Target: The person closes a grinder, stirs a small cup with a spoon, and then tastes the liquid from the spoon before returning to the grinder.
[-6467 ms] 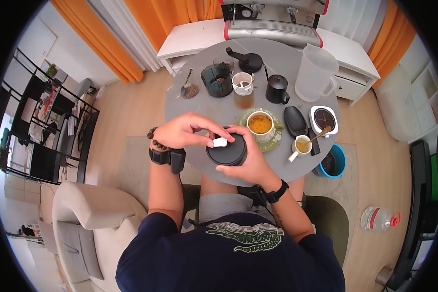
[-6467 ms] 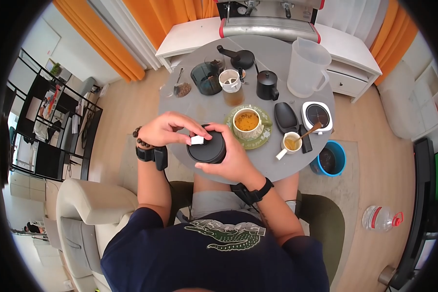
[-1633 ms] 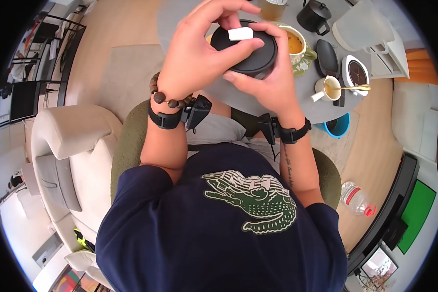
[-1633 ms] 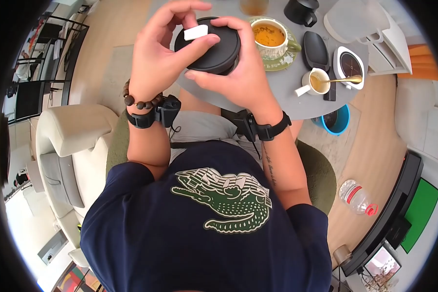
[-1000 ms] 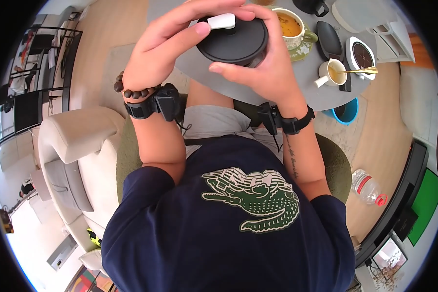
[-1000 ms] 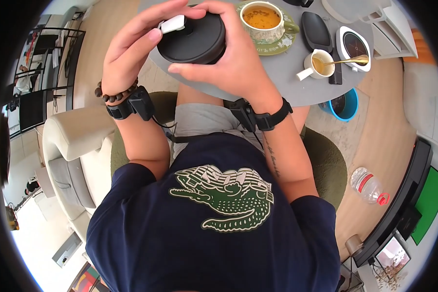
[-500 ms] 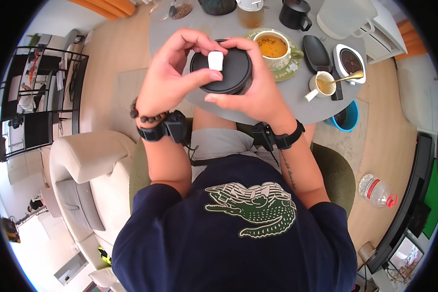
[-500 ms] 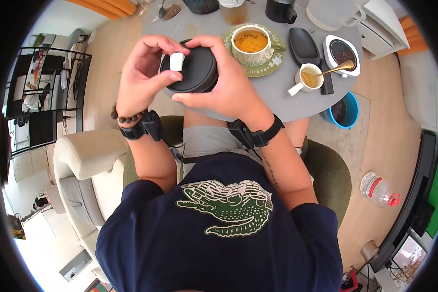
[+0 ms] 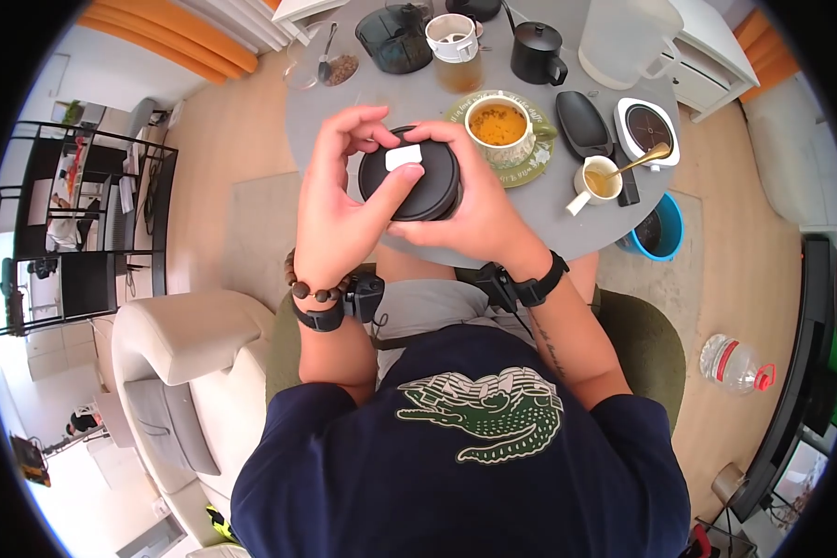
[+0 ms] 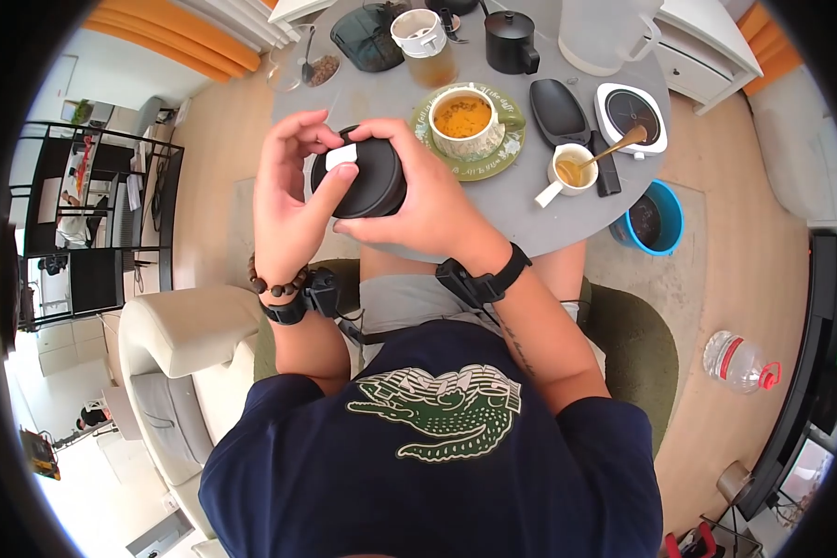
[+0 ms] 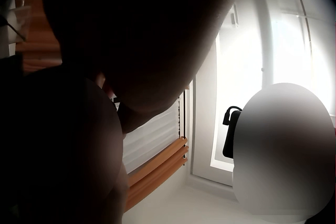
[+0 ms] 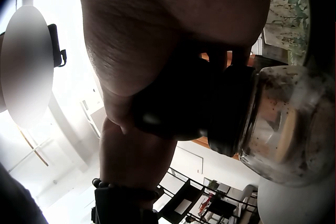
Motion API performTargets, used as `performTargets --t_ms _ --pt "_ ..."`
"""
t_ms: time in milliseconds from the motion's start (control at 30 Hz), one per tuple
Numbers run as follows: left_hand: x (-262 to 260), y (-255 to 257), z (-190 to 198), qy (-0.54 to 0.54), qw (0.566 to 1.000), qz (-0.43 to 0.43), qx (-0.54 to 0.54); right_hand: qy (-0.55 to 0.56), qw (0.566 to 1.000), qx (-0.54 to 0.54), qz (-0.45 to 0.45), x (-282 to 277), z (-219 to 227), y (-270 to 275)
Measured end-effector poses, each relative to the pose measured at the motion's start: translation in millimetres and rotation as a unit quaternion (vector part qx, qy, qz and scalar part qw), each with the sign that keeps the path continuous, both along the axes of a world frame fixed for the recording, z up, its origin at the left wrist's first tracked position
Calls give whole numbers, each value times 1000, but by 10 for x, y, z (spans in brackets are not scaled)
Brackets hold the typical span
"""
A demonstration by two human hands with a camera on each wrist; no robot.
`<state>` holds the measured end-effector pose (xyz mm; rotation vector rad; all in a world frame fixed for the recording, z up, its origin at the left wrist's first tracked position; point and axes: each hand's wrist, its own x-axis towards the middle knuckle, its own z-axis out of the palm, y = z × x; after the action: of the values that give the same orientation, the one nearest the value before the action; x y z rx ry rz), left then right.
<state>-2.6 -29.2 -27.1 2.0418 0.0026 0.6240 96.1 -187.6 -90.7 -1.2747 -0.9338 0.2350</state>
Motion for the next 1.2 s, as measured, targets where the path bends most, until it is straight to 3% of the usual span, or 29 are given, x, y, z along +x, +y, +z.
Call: performTargets --t_ms 200,333,400,500,567,700,800,1000,1200 --pt "29 -92 94 23 999 44 2 11 1000 -13 2 -21 32 0" --pt "134 -182 134 35 984 149 86 27 1000 -8 10 -19 25 2" --pt "182 -219 138 24 983 156 93 31 999 -11 8 -14 9 8" --pt "191 -211 128 8 991 129 44 38 999 -5 11 -18 6 9" --pt "168 -154 139 -3 1000 19 11 42 999 -3 15 -15 -14 26" --pt "28 41 113 26 997 -78 -10 13 1000 24 12 4 -72 26" --pt "-21 113 84 15 990 -115 -86 -2 1000 14 1 5 -32 -9" --pt "-9 197 22 25 986 -120 -116 -30 999 -18 -28 6 7 -58" --pt "26 264 -41 9 994 -44 -98 -17 1000 -7 -16 4 5 -46"
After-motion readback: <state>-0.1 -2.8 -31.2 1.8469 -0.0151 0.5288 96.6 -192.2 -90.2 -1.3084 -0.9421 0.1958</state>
